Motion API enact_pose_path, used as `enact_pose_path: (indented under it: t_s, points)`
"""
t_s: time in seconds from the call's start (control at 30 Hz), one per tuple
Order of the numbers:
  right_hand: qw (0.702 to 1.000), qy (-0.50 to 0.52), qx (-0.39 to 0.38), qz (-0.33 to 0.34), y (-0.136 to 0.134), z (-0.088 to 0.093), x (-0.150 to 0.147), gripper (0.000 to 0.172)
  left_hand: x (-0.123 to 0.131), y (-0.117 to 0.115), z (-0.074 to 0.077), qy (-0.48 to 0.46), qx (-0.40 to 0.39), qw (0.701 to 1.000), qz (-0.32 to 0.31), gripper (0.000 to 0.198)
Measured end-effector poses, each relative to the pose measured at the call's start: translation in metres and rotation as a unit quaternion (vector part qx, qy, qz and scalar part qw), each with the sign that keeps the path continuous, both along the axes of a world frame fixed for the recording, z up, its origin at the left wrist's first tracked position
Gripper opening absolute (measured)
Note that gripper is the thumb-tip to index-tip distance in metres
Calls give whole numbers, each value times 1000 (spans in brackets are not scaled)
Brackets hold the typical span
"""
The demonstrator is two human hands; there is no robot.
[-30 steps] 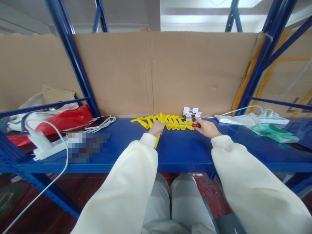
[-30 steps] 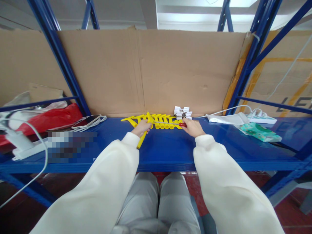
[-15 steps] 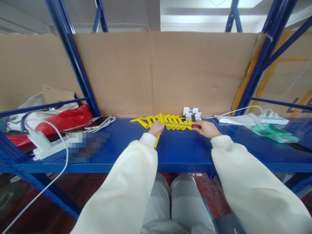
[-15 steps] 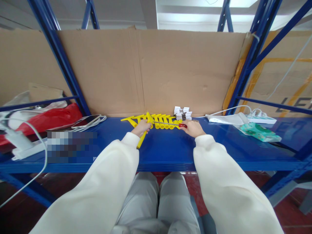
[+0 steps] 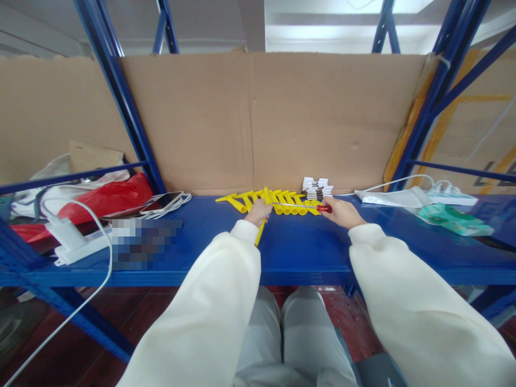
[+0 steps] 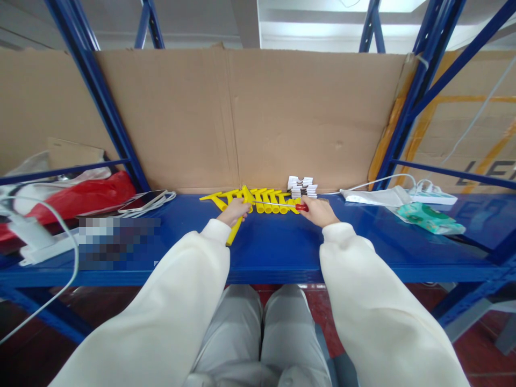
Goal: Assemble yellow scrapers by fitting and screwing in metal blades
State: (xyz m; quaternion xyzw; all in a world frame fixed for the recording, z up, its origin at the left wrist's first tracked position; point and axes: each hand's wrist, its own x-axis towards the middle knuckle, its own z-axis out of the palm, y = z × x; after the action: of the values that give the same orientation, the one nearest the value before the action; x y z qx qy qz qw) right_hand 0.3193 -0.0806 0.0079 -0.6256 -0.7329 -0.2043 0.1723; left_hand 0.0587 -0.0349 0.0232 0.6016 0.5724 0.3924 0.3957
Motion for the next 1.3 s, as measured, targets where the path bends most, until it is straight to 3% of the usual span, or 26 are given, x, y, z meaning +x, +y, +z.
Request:
enact_pose_path:
  t_s: [0.3, 0.7, 1.03, 1.3]
  points:
    - [1000, -2, -28, 3, 0, -1, 0, 15, 0, 0, 0, 7, 0, 1000, 0, 10]
    - [997, 33, -37, 64, 10, -9, 9, 16, 1, -2, 1, 3, 1, 1000, 2, 11]
    - [999, 28, -21, 25, 7, -7, 6, 10, 1, -2, 1, 5, -3, 1000, -8, 11]
    - [998, 26, -28, 55, 8, -7, 7, 19, 1, -3, 1, 4, 2, 1000, -1, 14]
